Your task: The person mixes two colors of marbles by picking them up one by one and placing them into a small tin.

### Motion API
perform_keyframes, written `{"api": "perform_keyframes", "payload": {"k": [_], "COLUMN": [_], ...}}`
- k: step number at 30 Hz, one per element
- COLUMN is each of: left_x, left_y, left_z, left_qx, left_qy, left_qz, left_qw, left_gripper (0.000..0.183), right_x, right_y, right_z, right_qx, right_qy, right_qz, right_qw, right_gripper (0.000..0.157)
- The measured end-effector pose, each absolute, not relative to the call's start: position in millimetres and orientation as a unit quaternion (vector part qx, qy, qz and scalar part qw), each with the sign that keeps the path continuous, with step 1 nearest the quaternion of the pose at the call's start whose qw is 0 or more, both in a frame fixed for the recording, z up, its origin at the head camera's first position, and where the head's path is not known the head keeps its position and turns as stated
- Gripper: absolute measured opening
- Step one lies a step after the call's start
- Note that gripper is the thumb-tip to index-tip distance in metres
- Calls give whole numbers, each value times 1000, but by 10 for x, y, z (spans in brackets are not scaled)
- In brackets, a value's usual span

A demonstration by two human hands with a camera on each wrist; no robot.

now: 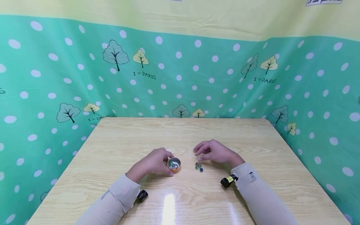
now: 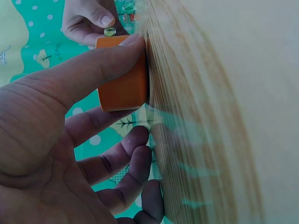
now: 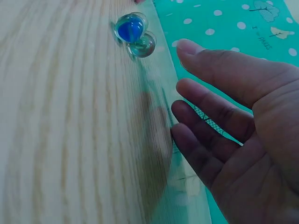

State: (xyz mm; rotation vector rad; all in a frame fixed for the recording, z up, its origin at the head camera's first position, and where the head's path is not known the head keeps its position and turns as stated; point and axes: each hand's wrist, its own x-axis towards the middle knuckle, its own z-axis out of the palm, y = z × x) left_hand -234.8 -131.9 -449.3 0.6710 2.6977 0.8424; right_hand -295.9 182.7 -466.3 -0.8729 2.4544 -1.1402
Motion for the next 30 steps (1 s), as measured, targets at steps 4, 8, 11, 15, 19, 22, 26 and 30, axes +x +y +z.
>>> {"api": "perform_keyframes", "payload": {"k": [4, 8, 11, 15, 19, 22, 26, 30], "left_x": [-2352, -2369, -2377, -2370, -2363, -2362, -2352, -2344], "left_y": [-1317, -1309, -1305, -1309, -1319, -1326, -1334, -1341], "left_z": [-4489, -4500, -4508, -4502, -4502, -4505, -4497, -4481], "left_qx": [229, 233, 234, 231, 230, 229, 229, 226], "left_qy": [922, 921, 920, 922, 923, 923, 922, 923], "left_qz": [289, 289, 290, 286, 285, 285, 287, 287], "left_qw": [119, 120, 122, 123, 121, 121, 123, 123], "left_gripper": [50, 53, 53, 53, 52, 51, 51, 52], "right_x": [-2947, -2916, -2888, -2855, -2832, -2812, -2786, -2770], "right_y": [1806, 1790, 1767, 1719, 1665, 1623, 1567, 1513], "right_z": [-4663, -4650, -4636, -4609, -4595, -4585, -4568, -4555], "right_qx": [-310, -308, -307, -309, -308, -304, -304, -323], "right_qy": [856, 863, 865, 869, 872, 874, 876, 869], "right_qz": [-392, -386, -385, -379, -374, -374, -372, -373], "right_qw": [131, 108, 93, 76, 66, 58, 39, 14], "right_gripper": [16, 17, 18, 18, 18, 19, 20, 22]}}
